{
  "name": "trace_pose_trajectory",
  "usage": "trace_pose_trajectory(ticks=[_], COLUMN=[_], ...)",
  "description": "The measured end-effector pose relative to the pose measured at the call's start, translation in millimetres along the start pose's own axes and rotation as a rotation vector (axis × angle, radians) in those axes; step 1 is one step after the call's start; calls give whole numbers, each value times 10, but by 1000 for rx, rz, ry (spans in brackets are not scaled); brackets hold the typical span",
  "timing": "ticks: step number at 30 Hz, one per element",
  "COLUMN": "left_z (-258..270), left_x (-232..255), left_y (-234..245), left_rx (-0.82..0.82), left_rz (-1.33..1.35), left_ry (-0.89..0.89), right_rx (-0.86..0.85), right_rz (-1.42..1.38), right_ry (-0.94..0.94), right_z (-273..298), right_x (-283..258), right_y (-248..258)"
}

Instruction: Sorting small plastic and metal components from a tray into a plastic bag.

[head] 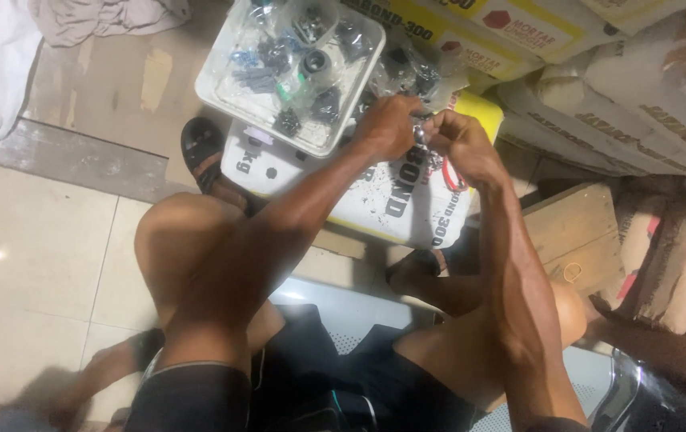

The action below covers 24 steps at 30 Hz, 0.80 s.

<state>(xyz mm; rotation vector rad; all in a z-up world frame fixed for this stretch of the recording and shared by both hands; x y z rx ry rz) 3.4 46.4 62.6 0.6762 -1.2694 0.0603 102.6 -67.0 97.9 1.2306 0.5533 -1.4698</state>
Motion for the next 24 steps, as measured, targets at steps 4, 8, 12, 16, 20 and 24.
trace_pose_trajectory(ticks=[4, 8, 12, 16, 20, 24], left_z=[-169, -325, -384, -402, -486, -339], left_x=[-131, -221, -257, -298, -367, -237], left_y=[-151, -211, -256, -316, -426, -445], left_rx=[-48, -57, -54, 4, -6, -15], left_rz=[-6, 155, 117, 31, -33, -111], left_ry=[-105, -164, -168, -192, -236, -290], right_rx=[6, 24, 188, 207, 163, 155], right_rz=[-368, -594, -447, -226, -139, -54], right_ry=[27, 47, 145, 186, 198, 225], right_z=[26, 40, 61, 13, -50, 30], right_x=[91, 154, 72, 154, 229, -38], right_y=[134, 239, 283, 360, 379, 184])
Point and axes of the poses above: each hand's wrist, its own z-axis away from the middle knuckle, its own y-axis out of the back of the hand, x = y × z, the point moved 5 cm from there along -z, towards the middle knuckle, and after that the axes turned 1 degree about x, right-handed, at the moved point
